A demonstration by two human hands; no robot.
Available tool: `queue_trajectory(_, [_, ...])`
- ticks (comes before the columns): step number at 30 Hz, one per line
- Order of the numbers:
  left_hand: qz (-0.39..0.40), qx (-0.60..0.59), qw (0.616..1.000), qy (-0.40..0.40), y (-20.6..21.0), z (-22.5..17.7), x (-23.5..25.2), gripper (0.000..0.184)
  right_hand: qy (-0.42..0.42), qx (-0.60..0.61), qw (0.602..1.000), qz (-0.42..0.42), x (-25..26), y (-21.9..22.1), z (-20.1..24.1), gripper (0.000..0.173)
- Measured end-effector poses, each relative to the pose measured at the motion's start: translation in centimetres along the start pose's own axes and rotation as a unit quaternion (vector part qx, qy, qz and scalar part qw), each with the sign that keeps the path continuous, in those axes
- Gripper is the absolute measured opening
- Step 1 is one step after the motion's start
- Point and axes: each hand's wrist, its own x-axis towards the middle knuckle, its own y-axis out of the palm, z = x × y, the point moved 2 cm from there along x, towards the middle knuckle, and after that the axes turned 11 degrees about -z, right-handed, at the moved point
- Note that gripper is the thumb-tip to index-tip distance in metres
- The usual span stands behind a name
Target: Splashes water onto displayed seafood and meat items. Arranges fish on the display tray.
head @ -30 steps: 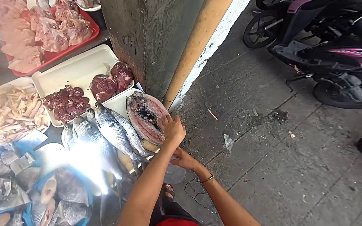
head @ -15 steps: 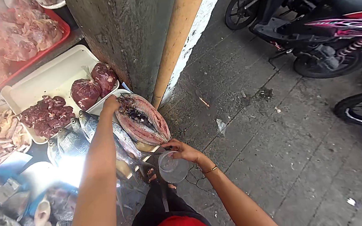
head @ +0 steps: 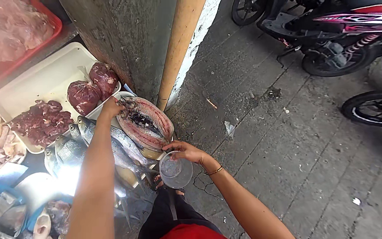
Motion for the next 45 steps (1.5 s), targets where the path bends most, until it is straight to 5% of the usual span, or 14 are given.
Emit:
queue_trajectory(3, [-0.003,-0.009,1.0,-0.001,1.6,0.5,0.0,0.067,0.004,-0.018,1.0,-0.007,-0.4,-0.5,-0.3,0.044])
queue_trajectory(12, [-0.054,0.043,0.997,0.035,-1.2,0.0,0.0,0.061,-0.013,-0.043,0.999,0.004,0.2,-0.5,0.2,0.043])
queue_trajectory(23, [-0.081,0.15,0.985,0.008,-4.0,-0.3,-0.1,0.058,0.086,0.002,0.996,0.009,2.7,1.9,1.3,0.049])
queue_trajectory(35, [-0.138,0.134,0.981,0.013,-2.6,1.2,-2.1,0.062,0.058,-0.008,0.998,-0.01,1.3,1.1,0.9,0.053])
queue_trajectory(45, [-0.193,0.146,0.97,0.034,-3.3,1.1,-5.9,0.061,0.052,0.032,0.975,-0.212,-7.1,-7.5,-5.2,0.053])
